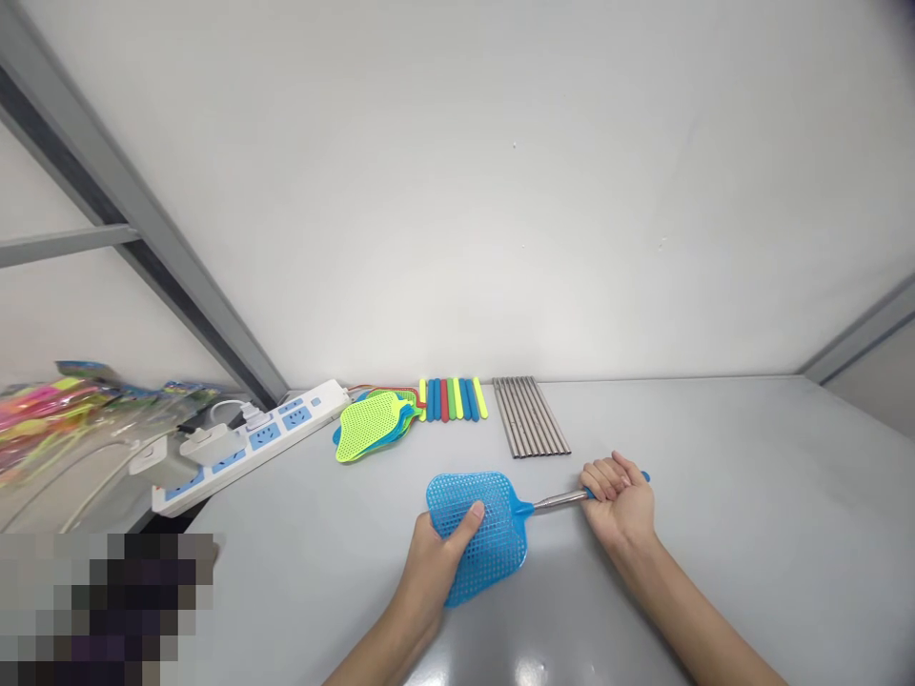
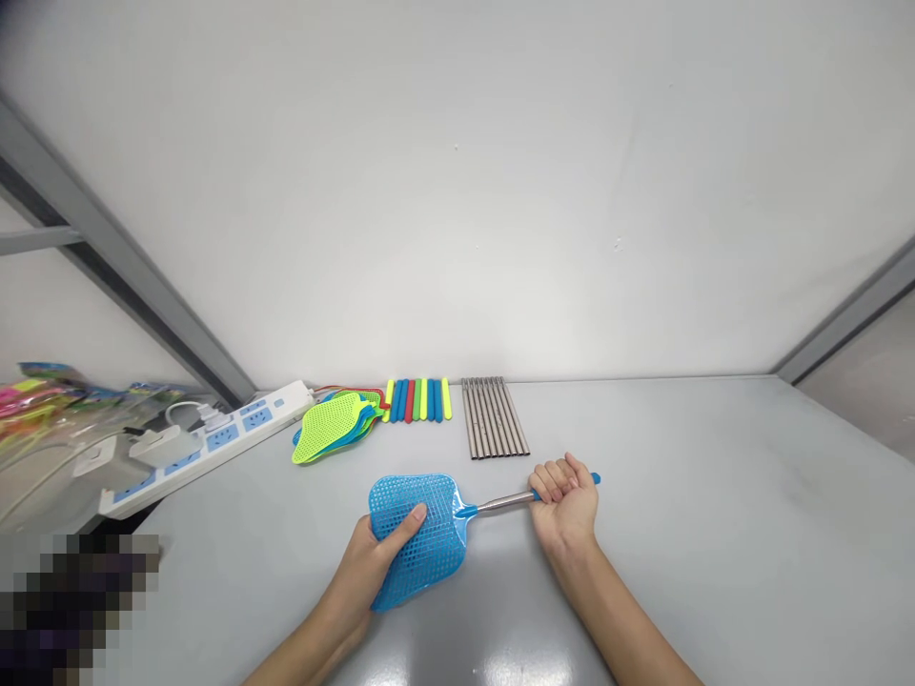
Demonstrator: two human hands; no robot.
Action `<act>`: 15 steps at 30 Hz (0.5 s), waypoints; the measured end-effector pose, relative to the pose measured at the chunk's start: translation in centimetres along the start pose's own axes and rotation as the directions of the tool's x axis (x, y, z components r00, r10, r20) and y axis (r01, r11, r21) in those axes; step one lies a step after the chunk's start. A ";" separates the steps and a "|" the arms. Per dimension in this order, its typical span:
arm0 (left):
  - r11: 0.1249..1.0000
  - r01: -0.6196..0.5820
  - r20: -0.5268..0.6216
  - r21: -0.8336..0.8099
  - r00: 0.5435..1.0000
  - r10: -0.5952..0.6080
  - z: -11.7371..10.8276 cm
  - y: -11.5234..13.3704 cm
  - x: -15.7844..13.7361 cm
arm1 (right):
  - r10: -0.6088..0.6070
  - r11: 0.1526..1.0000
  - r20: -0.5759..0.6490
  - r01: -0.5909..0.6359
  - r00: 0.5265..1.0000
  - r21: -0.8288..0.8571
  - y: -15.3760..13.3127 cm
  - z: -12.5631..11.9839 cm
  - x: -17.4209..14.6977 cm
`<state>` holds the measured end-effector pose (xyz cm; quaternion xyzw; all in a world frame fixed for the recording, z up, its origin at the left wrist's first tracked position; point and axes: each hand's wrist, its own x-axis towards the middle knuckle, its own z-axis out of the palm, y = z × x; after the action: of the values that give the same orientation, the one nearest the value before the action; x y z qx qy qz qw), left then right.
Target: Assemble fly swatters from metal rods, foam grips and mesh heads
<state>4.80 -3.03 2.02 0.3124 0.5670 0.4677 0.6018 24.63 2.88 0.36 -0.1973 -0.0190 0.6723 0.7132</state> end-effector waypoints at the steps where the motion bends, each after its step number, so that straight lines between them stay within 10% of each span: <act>1: 1.000 0.001 0.003 -0.003 1.000 -0.001 0.0 0.0 0.0 | 0.008 1.000 -0.012 -0.007 1.000 0.020 0.0 0.0 0.0; 15: 1.000 0.010 0.000 -0.015 1.000 -0.010 0.1 0.0 -0.2 | 0.006 1.000 -0.024 -0.006 1.000 0.023 0.1 0.1 -0.1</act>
<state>4.92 -3.14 2.15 0.3050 0.5653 0.4687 0.6064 24.48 2.80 0.42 -0.1972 -0.0021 0.6723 0.7135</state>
